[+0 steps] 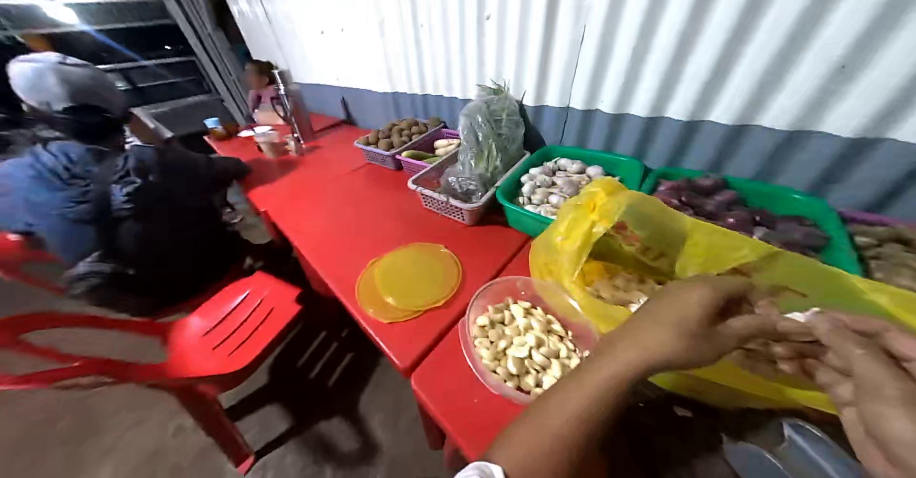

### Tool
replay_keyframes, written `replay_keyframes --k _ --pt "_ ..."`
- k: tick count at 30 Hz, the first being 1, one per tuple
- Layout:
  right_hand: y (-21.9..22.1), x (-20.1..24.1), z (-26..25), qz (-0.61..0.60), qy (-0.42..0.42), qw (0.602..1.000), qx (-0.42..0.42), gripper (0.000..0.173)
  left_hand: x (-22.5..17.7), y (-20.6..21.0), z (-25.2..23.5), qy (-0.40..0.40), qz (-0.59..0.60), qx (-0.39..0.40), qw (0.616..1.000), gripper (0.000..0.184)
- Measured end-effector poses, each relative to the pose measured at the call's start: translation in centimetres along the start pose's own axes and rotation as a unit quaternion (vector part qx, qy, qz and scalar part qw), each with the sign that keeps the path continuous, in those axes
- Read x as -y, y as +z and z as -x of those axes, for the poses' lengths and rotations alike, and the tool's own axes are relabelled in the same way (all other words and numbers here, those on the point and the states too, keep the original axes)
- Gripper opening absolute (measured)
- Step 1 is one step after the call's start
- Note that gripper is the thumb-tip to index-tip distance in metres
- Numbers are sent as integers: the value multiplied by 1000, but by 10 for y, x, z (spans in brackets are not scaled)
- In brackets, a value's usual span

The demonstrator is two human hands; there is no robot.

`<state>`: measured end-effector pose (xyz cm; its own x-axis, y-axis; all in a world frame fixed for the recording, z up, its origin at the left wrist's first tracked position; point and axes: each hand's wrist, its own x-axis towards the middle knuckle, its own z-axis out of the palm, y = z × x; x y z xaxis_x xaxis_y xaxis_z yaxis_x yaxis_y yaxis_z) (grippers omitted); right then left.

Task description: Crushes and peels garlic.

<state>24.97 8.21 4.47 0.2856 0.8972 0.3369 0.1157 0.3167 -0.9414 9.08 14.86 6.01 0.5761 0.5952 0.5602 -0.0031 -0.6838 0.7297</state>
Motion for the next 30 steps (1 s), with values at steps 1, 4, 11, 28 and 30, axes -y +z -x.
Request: replay_keyframes --k 1,4,11,28,30 --pt "-2 1 -1 -5 0 1000 3 14 2 1 -2 10 4 -4 1000 17" --pt "-4 -11 -8 25 -24 999 -29 12 -4 8 -8 -10 -55 2 998 21" --pt "-20 -23 -21 -57 61 996 -41 22 8 24 -14 27 -15 -21 999 23" --pt "2 -10 -10 144 -86 983 -80 15 18 29 -12 -171 204 -46 963 30" --pt "5 -14 -9 188 -121 970 -100 13 17 27 -10 -147 150 -60 976 17"
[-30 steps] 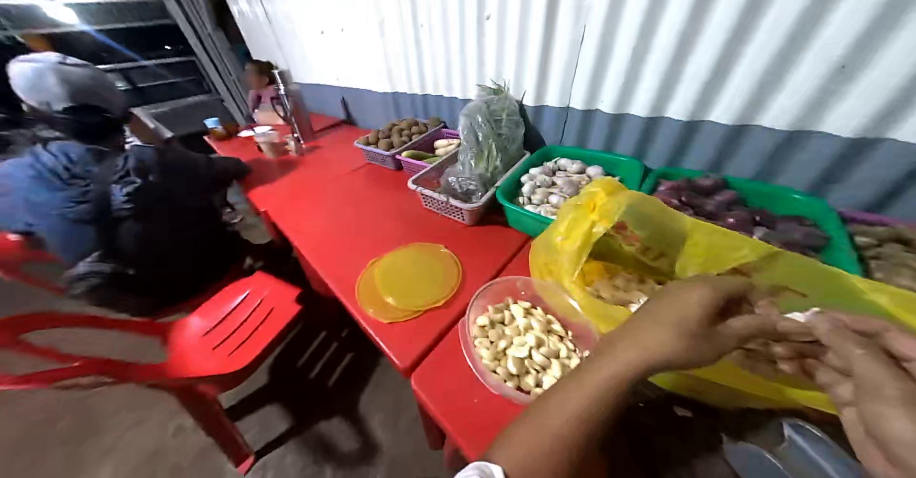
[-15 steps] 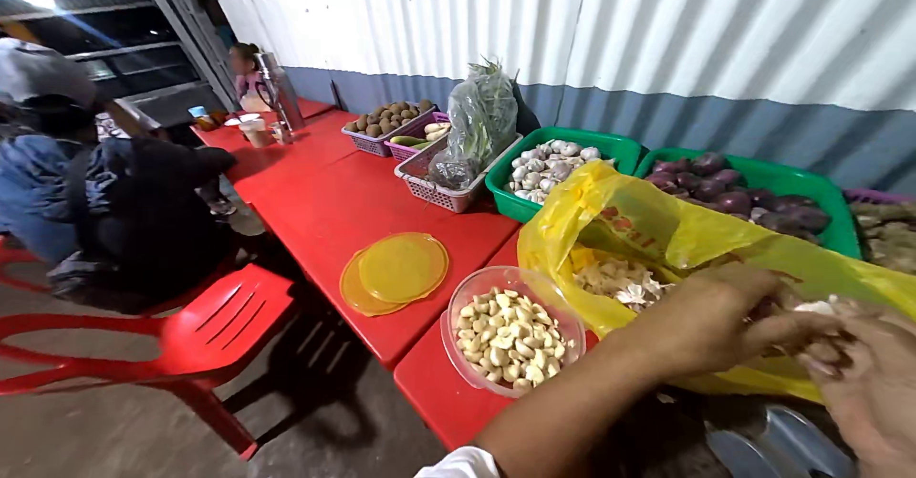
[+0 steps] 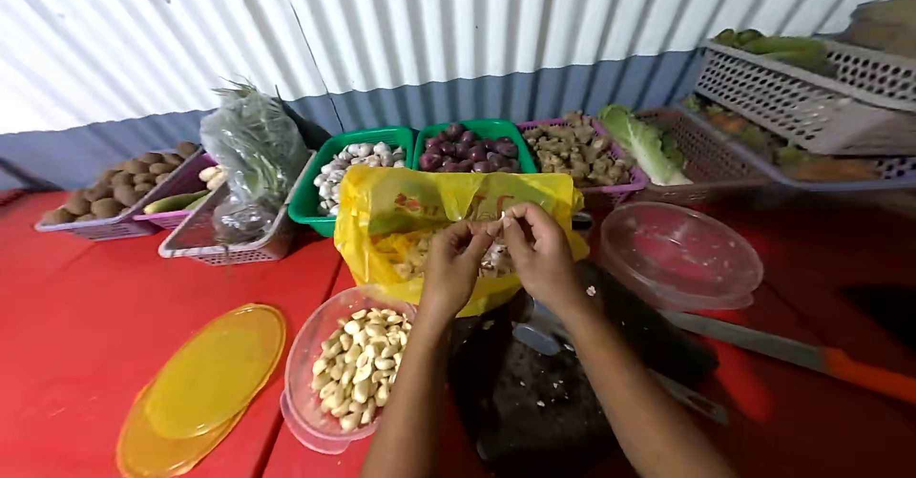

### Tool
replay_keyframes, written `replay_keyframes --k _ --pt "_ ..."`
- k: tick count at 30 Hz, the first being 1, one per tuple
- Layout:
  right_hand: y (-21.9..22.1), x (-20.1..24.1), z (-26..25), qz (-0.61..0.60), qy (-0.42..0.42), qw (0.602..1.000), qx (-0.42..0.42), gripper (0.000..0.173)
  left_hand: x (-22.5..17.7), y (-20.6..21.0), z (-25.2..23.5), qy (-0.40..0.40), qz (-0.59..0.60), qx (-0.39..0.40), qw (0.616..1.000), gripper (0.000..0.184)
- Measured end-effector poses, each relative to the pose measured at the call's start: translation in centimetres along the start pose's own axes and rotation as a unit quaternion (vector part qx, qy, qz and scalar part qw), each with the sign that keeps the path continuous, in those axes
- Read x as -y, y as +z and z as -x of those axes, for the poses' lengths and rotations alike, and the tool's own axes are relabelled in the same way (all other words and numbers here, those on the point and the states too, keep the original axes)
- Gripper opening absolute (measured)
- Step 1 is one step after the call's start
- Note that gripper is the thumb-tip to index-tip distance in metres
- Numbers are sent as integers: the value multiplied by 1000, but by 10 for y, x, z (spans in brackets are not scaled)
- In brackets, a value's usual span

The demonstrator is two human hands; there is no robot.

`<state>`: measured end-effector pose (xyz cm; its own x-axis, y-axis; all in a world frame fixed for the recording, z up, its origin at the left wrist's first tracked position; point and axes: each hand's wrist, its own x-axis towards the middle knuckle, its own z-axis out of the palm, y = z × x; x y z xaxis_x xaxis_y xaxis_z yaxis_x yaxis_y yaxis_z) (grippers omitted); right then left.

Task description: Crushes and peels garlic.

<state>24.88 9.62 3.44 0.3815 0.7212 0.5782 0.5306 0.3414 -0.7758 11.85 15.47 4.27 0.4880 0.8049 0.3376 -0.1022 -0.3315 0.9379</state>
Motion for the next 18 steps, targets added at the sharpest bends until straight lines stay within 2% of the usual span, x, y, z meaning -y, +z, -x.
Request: replay_keyframes --k 4,7,9,10,12,14,16,18 --pt "7 0 3 59 -23 997 -47 12 0 7 4 106 -133 -59 984 14" --pt "12 -1 7 102 -60 991 -68 12 6 16 7 171 -242 -126 947 16" --pt "16 2 11 104 -114 984 -84 12 12 18 5 186 -305 -164 919 16" --pt "18 4 14 98 -143 981 -91 12 17 15 2 180 -306 -172 919 16" --pt "16 10 14 62 -144 984 -87 12 23 6 -2 148 -224 -168 949 18" --pt "8 11 9 13 -74 995 -59 14 17 0 -3 66 -51 -146 986 18" --pt "1 8 4 -19 -11 999 -38 14 6 -1 -2 -25 108 -104 988 22" --pt "-2 9 3 -43 10 999 -27 13 -2 0 -1 -82 194 -68 975 30"
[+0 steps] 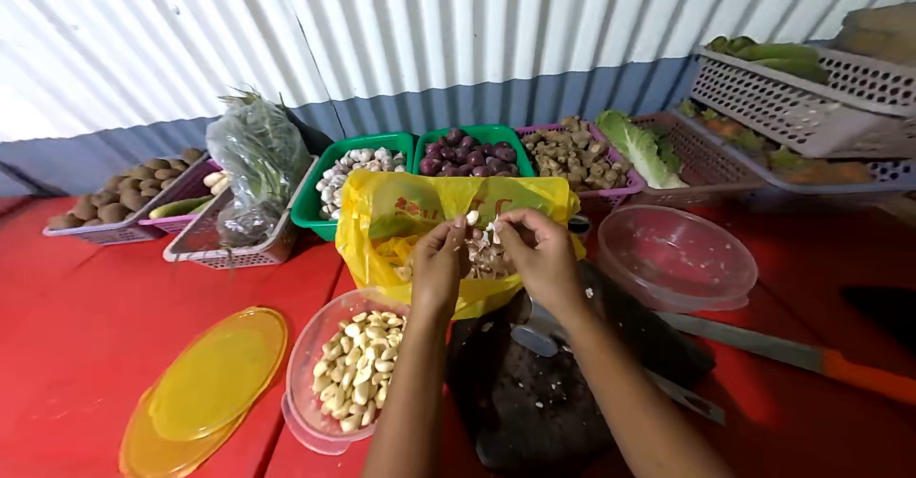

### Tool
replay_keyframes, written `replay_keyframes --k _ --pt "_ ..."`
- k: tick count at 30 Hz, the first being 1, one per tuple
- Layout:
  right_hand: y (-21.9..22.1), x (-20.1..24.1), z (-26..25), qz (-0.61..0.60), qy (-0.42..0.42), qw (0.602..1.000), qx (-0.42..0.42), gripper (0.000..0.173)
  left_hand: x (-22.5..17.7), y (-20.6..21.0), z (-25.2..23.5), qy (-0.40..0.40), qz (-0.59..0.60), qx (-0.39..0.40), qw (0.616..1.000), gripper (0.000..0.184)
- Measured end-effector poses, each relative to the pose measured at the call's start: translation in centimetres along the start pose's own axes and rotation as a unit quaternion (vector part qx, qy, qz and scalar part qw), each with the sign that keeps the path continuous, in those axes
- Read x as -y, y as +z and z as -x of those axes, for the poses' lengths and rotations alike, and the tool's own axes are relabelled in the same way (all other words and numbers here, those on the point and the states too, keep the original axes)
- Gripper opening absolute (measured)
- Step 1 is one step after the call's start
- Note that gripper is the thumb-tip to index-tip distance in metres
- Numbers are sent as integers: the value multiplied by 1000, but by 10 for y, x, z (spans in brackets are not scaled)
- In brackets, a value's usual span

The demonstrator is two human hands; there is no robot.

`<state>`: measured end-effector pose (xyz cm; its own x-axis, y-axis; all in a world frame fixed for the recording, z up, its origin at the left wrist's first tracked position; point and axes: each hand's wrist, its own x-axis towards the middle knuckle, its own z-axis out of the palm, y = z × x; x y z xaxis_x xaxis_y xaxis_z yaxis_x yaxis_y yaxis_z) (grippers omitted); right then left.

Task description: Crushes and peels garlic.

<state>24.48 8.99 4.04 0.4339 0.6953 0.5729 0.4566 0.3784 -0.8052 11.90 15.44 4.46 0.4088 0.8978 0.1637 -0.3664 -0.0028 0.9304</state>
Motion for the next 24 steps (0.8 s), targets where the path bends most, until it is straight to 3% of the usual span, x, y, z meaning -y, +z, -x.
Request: replay_keyframes --k 6,13,17,24 --pt "1 0 0 -25 2 1000 -6 12 0 3 0 -43 46 33 997 32" --pt "-2 5 -5 -108 113 987 19 14 4 1 -2 17 -44 -3 999 10" --pt "-1 3 -5 -134 119 983 31 13 7 3 -2 68 -105 -43 991 5" --pt "-1 0 -4 -73 78 994 -3 7 9 3 1 150 -175 -8 973 8"
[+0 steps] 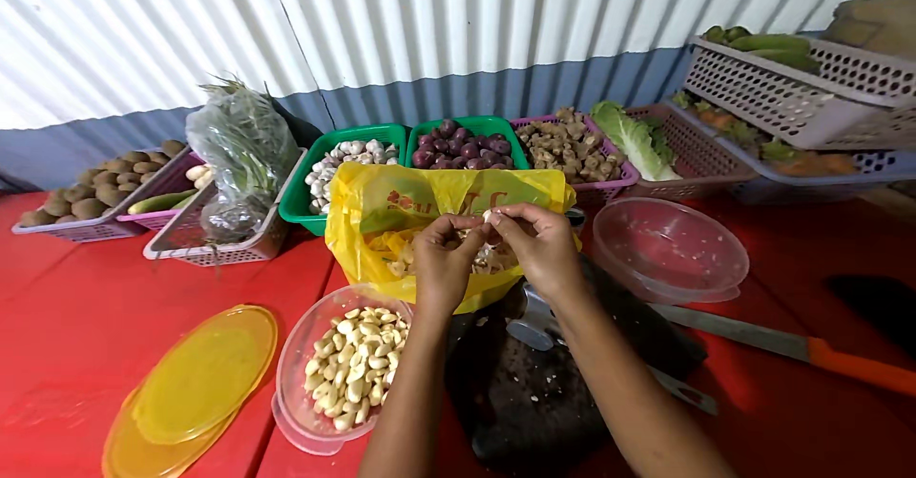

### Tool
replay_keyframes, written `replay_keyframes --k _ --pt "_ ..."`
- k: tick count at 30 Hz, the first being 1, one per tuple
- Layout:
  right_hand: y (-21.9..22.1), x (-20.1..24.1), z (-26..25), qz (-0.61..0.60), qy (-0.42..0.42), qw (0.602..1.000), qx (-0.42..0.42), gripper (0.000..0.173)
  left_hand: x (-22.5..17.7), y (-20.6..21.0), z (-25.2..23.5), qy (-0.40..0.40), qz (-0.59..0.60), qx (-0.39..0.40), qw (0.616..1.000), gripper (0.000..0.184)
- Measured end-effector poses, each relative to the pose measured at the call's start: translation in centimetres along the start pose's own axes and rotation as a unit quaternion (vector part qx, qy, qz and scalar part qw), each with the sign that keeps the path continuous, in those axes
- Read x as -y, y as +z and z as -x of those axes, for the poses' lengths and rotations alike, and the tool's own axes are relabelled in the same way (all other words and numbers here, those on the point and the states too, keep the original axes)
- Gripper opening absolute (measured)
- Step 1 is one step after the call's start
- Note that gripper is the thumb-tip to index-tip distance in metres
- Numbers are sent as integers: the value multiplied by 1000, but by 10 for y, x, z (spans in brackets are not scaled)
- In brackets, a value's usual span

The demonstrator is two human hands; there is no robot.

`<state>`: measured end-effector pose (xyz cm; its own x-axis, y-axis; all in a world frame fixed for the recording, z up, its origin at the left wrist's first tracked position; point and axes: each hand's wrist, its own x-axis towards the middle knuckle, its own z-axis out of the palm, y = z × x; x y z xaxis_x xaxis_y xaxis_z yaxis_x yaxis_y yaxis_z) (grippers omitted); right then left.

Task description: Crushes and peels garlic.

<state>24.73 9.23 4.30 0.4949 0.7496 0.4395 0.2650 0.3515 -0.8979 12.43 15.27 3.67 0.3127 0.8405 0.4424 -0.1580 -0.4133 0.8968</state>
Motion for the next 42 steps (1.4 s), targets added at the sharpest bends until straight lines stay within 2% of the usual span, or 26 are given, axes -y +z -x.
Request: replay_keyframes --k 4,6,12,18,23,26,29,32,36,39,41,42 --pt "3 -5 4 104 -104 989 -7 13 1 -4 0 46 -62 26 997 27" --pt "4 -5 5 127 -126 984 -10 13 2 -6 0 58 -82 27 995 24" --pt "4 -2 7 124 -104 987 6 11 4 -7 1 111 -145 11 983 13" --pt "5 -3 9 183 -159 970 13 13 3 -7 2 157 -209 2 965 10" --pt "10 -10 9 229 -210 950 -22 11 4 -4 3 171 -224 10 959 10" --pt "3 -5 6 177 -158 971 9 10 -1 -8 3 110 -161 26 980 9" --pt "-3 -1 2 78 -76 993 42 9 -5 -14 0 -15 -40 42 998 8" --pt "-5 0 0 -13 -2 998 55 10 -9 -16 -2 -119 76 32 989 10" --pt "-3 2 0 -21 32 998 53 9 -12 -18 -1 -157 163 19 974 14" --pt "-3 -2 -2 14 48 998 46 8 -16 -29 4 -121 104 1 987 13" --pt "-3 -10 -4 28 72 996 54 9 -22 -54 18 -43 -60 -21 997 12" --pt "-3 -13 -6 22 91 994 60 9 -26 -72 28 -3 -162 -29 986 12"
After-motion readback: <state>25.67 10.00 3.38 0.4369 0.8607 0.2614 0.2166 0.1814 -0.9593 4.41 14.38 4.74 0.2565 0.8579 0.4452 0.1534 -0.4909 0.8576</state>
